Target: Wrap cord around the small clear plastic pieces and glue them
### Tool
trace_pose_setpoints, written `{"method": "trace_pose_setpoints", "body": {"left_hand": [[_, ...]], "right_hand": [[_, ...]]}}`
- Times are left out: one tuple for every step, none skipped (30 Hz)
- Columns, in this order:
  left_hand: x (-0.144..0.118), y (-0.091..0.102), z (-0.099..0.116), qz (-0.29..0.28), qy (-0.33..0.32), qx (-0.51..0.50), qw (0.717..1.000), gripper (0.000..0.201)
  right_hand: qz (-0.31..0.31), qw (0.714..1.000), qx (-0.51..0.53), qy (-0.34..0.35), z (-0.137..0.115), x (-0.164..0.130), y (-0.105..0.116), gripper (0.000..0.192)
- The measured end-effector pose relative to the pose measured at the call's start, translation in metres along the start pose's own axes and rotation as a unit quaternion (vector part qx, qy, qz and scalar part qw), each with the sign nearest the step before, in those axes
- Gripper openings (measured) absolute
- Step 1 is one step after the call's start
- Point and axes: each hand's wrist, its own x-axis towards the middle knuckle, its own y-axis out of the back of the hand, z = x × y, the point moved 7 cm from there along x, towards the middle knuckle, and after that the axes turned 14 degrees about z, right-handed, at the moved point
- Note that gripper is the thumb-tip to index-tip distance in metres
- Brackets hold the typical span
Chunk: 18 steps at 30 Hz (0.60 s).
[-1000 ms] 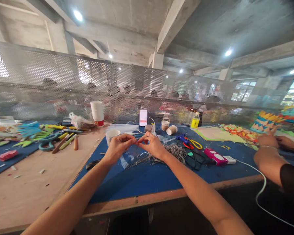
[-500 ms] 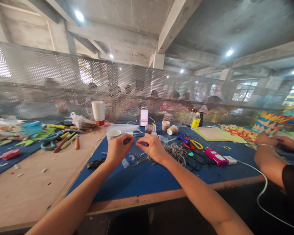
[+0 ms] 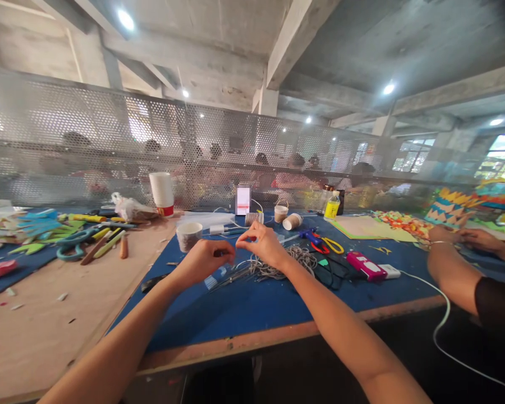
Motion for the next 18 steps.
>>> {"method": "trace_pose_setpoints", "body": {"left_hand": [[0.000,0.000,0.002,-0.008,0.012,-0.039,0.999,0.016],[0.000,0.000,0.004,-0.012,0.023,-0.074,0.997,0.017],[0.000,0.001,0.006,-0.010,0.035,-0.103,0.994,0.019],[0.001,0.003,0.006,-0.003,0.048,-0.126,0.991,0.021],[0.002,0.004,0.005,0.008,0.064,-0.145,0.987,0.024],[0.003,0.006,0.004,0.021,0.080,-0.161,0.983,0.026],[0.003,0.007,0.001,0.035,0.096,-0.174,0.979,0.028],[0.004,0.009,-0.002,0.053,0.111,-0.184,0.975,0.029],[0.004,0.011,-0.004,0.071,0.123,-0.189,0.972,0.029],[0.004,0.013,-0.007,0.090,0.132,-0.190,0.969,0.030],[0.004,0.015,-0.009,0.109,0.137,-0.187,0.967,0.030],[0.004,0.017,-0.011,0.127,0.138,-0.181,0.965,0.030],[0.004,0.019,-0.012,0.144,0.135,-0.174,0.965,0.029],[0.004,0.021,-0.013,0.159,0.129,-0.165,0.965,0.028],[0.003,0.023,-0.013,0.173,0.121,-0.152,0.966,0.027],[0.003,0.025,-0.013,0.187,0.111,-0.131,0.967,0.025],[0.002,0.027,-0.014,0.201,0.101,-0.102,0.969,0.024],[0.001,0.028,-0.014,0.214,0.091,-0.065,0.970,0.022]], "right_hand": [[-0.016,0.999,0.026,-0.015,0.002,0.000,-0.002,0.011],[-0.029,0.998,0.050,-0.027,0.004,-0.001,-0.004,0.012],[-0.038,0.996,0.070,-0.036,0.005,-0.001,-0.006,0.014],[-0.043,0.995,0.086,-0.041,0.005,-0.001,-0.007,0.015],[-0.043,0.993,0.096,-0.044,0.006,-0.001,-0.008,0.016],[-0.041,0.993,0.102,-0.045,0.005,-0.001,-0.009,0.017],[-0.035,0.993,0.106,-0.047,0.005,-0.002,-0.011,0.017],[-0.027,0.993,0.108,-0.050,0.005,-0.003,-0.012,0.016],[-0.018,0.992,0.110,-0.055,0.004,-0.004,-0.014,0.015],[-0.010,0.992,0.112,-0.061,0.004,-0.005,-0.016,0.014],[-0.003,0.991,0.113,-0.068,0.004,-0.007,-0.018,0.012],[0.002,0.991,0.112,-0.073,0.003,-0.009,-0.021,0.012],[0.005,0.991,0.109,-0.076,0.002,-0.010,-0.023,0.012],[0.006,0.992,0.105,-0.076,0.001,-0.012,-0.024,0.012],[0.007,0.992,0.102,-0.075,-0.001,-0.013,-0.025,0.012],[0.009,0.992,0.099,-0.071,-0.003,-0.013,-0.025,0.012],[0.011,0.993,0.098,-0.066,-0.006,-0.014,-0.025,0.011],[0.015,0.993,0.096,-0.060,-0.008,-0.014,-0.023,0.010]]}}
